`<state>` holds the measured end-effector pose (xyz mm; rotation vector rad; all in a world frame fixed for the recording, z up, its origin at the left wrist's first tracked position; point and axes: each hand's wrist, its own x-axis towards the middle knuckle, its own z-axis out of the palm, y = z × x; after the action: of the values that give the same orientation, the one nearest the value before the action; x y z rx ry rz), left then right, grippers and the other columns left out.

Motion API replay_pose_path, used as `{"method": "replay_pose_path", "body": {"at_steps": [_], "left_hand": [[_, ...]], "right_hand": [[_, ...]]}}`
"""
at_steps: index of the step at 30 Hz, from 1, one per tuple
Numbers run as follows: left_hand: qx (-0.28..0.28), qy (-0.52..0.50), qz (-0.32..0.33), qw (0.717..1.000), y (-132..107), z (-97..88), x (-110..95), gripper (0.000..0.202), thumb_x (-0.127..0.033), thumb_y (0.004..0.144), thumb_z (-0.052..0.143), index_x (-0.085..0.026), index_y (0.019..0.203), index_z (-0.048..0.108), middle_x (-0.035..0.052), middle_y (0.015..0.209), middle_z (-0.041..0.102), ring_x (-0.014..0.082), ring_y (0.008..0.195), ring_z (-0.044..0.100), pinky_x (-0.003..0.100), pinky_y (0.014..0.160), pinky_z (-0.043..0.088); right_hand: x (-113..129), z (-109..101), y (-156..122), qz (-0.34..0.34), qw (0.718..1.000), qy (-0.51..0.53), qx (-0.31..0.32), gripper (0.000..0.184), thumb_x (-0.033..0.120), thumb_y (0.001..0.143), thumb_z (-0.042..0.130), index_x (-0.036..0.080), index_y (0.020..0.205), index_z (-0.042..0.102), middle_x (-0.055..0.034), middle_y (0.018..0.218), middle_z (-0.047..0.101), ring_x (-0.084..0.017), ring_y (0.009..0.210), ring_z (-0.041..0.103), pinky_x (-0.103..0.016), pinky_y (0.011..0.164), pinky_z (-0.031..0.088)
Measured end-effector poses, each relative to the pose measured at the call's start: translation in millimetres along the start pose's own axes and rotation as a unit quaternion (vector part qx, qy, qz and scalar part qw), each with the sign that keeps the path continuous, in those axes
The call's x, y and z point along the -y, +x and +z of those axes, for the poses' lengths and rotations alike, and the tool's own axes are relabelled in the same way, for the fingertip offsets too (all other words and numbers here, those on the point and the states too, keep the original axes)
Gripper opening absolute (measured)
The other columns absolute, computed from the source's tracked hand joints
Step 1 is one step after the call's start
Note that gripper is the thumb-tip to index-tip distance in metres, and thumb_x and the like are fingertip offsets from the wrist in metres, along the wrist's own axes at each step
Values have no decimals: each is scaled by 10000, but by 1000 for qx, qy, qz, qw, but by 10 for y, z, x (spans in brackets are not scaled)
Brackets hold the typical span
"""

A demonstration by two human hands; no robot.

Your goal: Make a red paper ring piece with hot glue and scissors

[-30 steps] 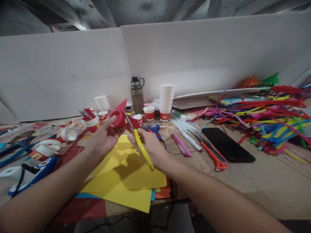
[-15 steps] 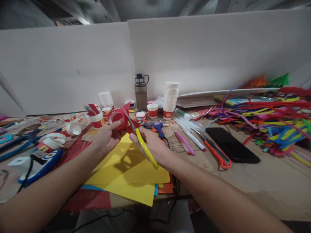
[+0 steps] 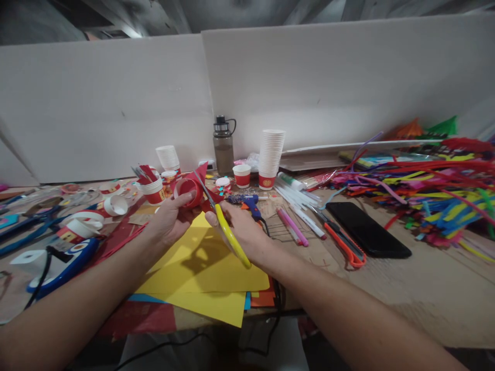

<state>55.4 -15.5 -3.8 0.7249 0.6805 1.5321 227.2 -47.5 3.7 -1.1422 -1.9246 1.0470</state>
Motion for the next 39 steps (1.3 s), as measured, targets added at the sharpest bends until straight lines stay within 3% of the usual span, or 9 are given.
{"method": "replay_pose_path", "body": {"at_steps": [18, 39], "left_hand": [[14, 1, 0, 1000, 18, -30, 15, 291, -102, 649, 738, -164, 914, 635, -3, 789, 705, 107, 659, 642, 201, 566, 496], [19, -3, 1, 1000, 10, -10, -15, 283, -63, 639, 713, -162, 890, 629, -2, 777, 706, 109, 666, 645, 205, 598, 526]], "right_hand": [[-63, 7, 3, -45, 997, -62, -13, 366, 555, 895, 466, 215, 766, 430, 49, 643, 453, -92, 550, 412, -221, 508, 316], [29, -40, -19, -19, 1000, -20, 7, 365, 566, 850, 528, 219, 766, 452, 50, 599, 458, -85, 491, 405, -206, 443, 321]]}}
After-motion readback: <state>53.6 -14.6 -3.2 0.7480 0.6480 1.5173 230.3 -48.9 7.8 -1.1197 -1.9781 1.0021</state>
